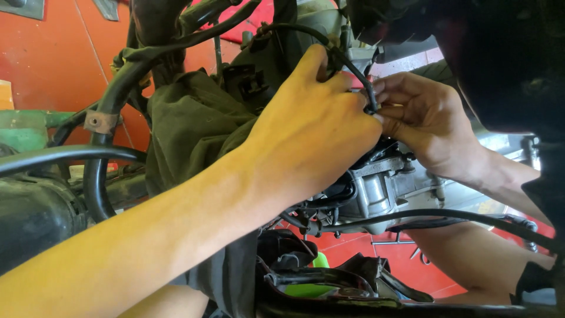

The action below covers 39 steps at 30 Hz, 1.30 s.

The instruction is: Repairing or maintaining the engine bay of a motorcycle, specifically focusing on wiring and internal components.

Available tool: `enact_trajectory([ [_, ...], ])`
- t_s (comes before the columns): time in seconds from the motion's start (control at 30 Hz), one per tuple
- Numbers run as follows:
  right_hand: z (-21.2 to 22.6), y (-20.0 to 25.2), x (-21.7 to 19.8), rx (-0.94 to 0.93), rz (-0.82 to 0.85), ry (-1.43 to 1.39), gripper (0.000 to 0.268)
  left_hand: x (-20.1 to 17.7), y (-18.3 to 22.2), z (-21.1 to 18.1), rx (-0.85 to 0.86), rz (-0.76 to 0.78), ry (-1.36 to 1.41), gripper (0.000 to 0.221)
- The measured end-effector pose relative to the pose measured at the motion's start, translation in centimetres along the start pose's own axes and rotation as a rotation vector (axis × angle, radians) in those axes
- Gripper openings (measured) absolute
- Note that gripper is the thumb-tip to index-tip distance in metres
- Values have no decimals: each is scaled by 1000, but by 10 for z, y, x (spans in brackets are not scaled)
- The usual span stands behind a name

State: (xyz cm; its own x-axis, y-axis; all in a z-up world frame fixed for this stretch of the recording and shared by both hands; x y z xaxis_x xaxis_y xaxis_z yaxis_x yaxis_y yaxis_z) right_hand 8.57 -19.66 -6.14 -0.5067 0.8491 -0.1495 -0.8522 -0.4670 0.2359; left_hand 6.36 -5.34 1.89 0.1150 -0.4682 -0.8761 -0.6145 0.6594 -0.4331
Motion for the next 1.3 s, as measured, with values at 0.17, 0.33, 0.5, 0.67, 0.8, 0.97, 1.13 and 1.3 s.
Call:
enact_trajectory([
  [0.17, -3, 0, -3, 27, -9, 18, 42, -1, 1, 0, 47, 50, 12, 9],
  [0.33, 2, -2, -2, 29, -5, 95, 38, 1, 0, -2, 12, -16, 2, 14],
  [0.5, 1, -1, -2, 4, -7, 71, 30, 6, -3, -6, 54, 28, -3, 16],
  [0.67, -1, -1, -4, 18, -37, 51, 30, 10, -5, -5, 39, 50, -41, 19],
  [0.8, -7, -1, -6, 61, -73, -29, 28, 5, 2, 1, -56, -60, 14, 9],
  [0.97, -6, -2, -6, 20, -59, -47, 31, 6, -1, -2, -28, -66, -35, 11],
  [1.13, 6, 0, -2, -5, -35, 106, 32, 4, -2, -1, 35, -29, -44, 17],
  [1.3, -3, 6, -4, 46, -16, 132, 40, -16, 8, 15, -16, -92, 230, 12],
])
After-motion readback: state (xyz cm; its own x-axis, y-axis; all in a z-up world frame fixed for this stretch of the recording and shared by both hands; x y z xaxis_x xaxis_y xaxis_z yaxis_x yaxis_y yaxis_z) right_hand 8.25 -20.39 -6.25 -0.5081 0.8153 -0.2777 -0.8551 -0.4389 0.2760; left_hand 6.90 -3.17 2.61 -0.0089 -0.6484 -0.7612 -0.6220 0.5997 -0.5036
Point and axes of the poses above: each hand's wrist, its own y-axis away from the middle knuckle, its own x-axis out of the palm, z = x × y, the point moved 8 cm from there along -y, towards the middle knuckle, and after that the axes turned 6 degrees about y, right-handed, at the moved point
